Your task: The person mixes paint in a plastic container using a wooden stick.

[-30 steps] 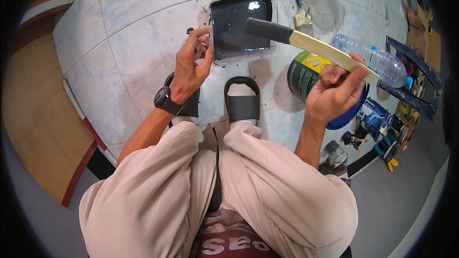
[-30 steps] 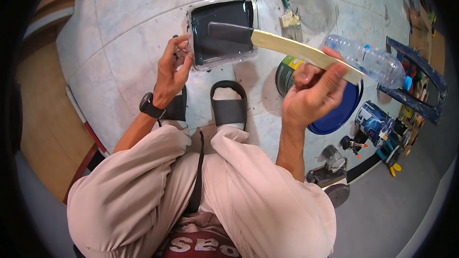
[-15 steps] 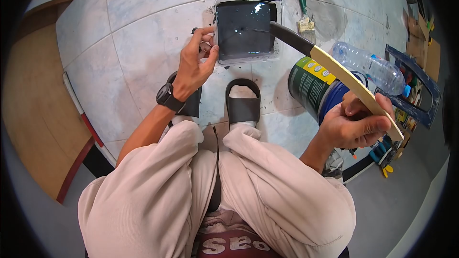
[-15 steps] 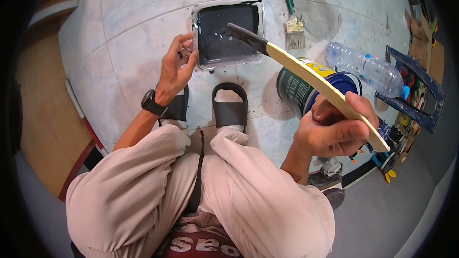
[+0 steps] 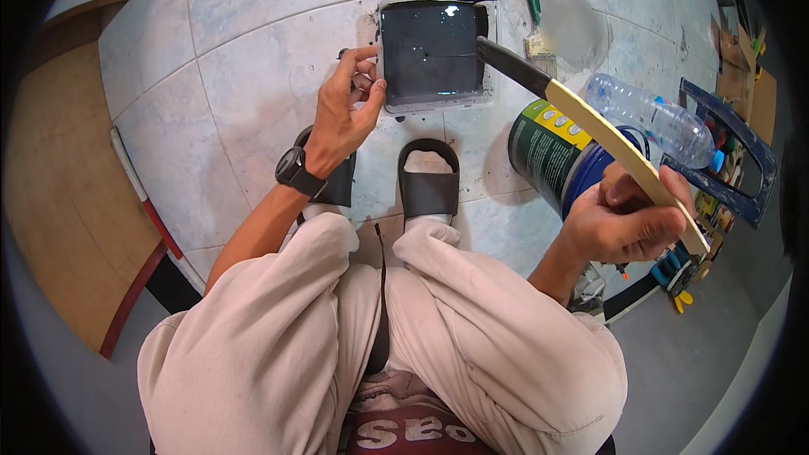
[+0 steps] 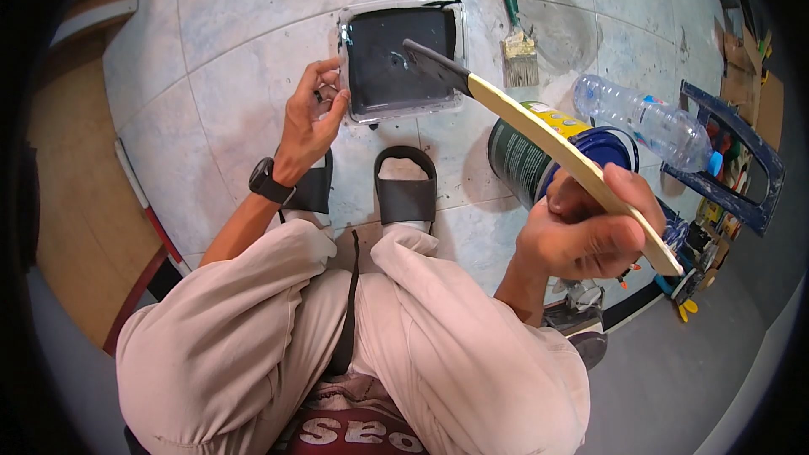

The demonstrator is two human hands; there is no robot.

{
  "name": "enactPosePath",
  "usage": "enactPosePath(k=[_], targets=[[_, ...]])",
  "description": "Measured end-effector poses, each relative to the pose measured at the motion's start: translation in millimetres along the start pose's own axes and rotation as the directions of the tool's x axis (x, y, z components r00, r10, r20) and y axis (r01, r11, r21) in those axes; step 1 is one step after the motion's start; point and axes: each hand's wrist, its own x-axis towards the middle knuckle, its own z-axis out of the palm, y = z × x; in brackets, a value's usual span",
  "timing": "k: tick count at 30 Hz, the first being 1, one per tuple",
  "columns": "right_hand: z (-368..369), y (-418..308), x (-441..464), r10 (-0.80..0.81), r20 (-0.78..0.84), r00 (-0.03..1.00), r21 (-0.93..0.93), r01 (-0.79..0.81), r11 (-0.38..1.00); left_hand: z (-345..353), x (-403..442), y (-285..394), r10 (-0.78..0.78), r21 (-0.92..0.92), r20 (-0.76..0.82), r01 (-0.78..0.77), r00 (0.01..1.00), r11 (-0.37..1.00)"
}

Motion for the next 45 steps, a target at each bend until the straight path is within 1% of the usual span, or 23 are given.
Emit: enactPosePath(k=[3, 4, 6, 8, 11, 13, 18, 20, 21, 23, 24, 25, 27, 28, 29, 31, 33, 36, 37, 39, 41, 43, 45], targets=[[11, 12, -7, 0.048, 0.021, 0.999, 0.088, -0.049, 0.995, 0, 0, -1, -0.002, -0.007, 0.003, 0.002, 1.000, 1.000], [15, 20, -13, 0.130, 0.021, 0.991, 0.114, -0.132, 0.985, 0, 0, -1, -0.002, -0.009, 0.002, 0.002, 1.000, 1.000], [28, 38, -26, 0.169, 0.138, 0.976, 0.135, -0.188, 0.973, 0, 0, 0, -0.005, -0.005, 0.005, 0.005, 1.000, 1.000], [43, 56, -42, 0.266, 0.252, 0.930, 0.119, -0.302, 0.946, 0, 0, 1, -0.009, 0.000, 0.006, 0.009, 1.000, 1.000], [61, 87, -69, 0.343, 0.322, 0.882, 0.105, -0.394, 0.913, 0, 0, 0, -0.015, -0.007, 0.001, 0.015, 1.000, 1.000], [68, 93, -81, 0.483, 0.386, 0.786, 0.209, -0.584, 0.784, 0, 1, 0, -0.017, -0.028, 0.003, 0.017, 1.000, 0.999], [55, 96, -80, 0.429, 0.446, 0.785, 0.003, -0.481, 0.877, 0, 1, 3, -0.047, -0.038, 0.004, 0.047, 0.999, 0.998], [56, 99, -75, 0.435, 0.321, 0.841, -0.029, -0.451, 0.892, 0, 1, 3, -0.055, -0.046, 0.007, 0.055, 0.998, 0.997], [61, 101, -73, 0.440, 0.317, 0.840, -0.033, -0.454, 0.891, 0, 1, 2, -0.048, -0.062, -0.001, 0.048, 0.999, 0.997], [73, 102, -75, 0.485, 0.306, 0.819, 0.137, -0.542, 0.829, 2, 0, 0, -0.044, -0.079, 0.001, 0.044, 0.999, 0.996], [78, 95, -73, 0.517, 0.367, 0.773, 0.193, -0.607, 0.771, 2, 1, 0, -0.031, -0.083, -0.019, 0.030, 0.999, 0.996], [79, 93, -75, 0.519, 0.363, 0.774, 0.194, -0.607, 0.771, 2, 2, -1, -0.017, -0.084, -0.040, 0.014, 0.999, 0.996], [80, 92, -79, 0.395, 0.535, 0.747, 0.114, -0.527, 0.842, 2, 1, 1, -0.038, -0.087, -0.018, 0.036, 0.999, 0.996], [75, 90, -78, 0.376, 0.548, 0.748, 0.077, -0.492, 0.867, 1, 1, 2, -0.061, -0.093, -0.003, 0.060, 0.998, 0.994], [72, 93, -73, 0.375, 0.546, 0.750, 0.080, -0.492, 0.867, 1, 2, 1, -0.058, -0.090, -0.002, 0.058, 0.998, 0.994], [66, 95, -62, 0.339, 0.392, 0.855, -0.070, -0.340, 0.938, 2, 1, 0, -0.060, -0.087, -0.014, 0.058, 0.998, 0.994], [73, 99, -54, 0.356, 0.354, 0.865, -0.024, -0.373, 0.928, 3, 1, 0, -0.060, -0.102, -0.014, 0.058, 0.998, 0.993], [93, 97, -55, 0.411, 0.455, 0.790, 0.141, -0.520, 0.843, 3, 0, 1, -0.053, -0.102, -0.015, 0.051, 0.998, 0.993], [96, 96, -61, 0.413, 0.451, 0.792, 0.140, -0.519, 0.843, 3, 0, 3, -0.044, -0.087, -0.022, 0.042, 0.999, 0.995], [101, 94, -71, 0.264, 0.503, 0.823, 0.117, -0.368, 0.923, 4, 1, 3, -0.044, -0.094, -0.017, 0.042, 0.999, 0.995], [85, 90, -60, 0.256, 0.510, 0.821, 0.075, -0.339, 0.938, 2, 1, 2, -0.050, -0.099, -0.019, 0.047, 0.999, 0.994], [67, 93, -46, 0.301, 0.487, 0.820, -0.212, -0.223, 0.952, 3, 0, 1, -0.052, -0.126, -0.006, 0.050, 0.999, 0.991], [69, 98, -42, 0.303, 0.418, 0.857, -0.233, -0.222, 0.947, 3, 0, 1, -0.048, -0.116, -0.008, 0.047, 0.999, 0.992]])
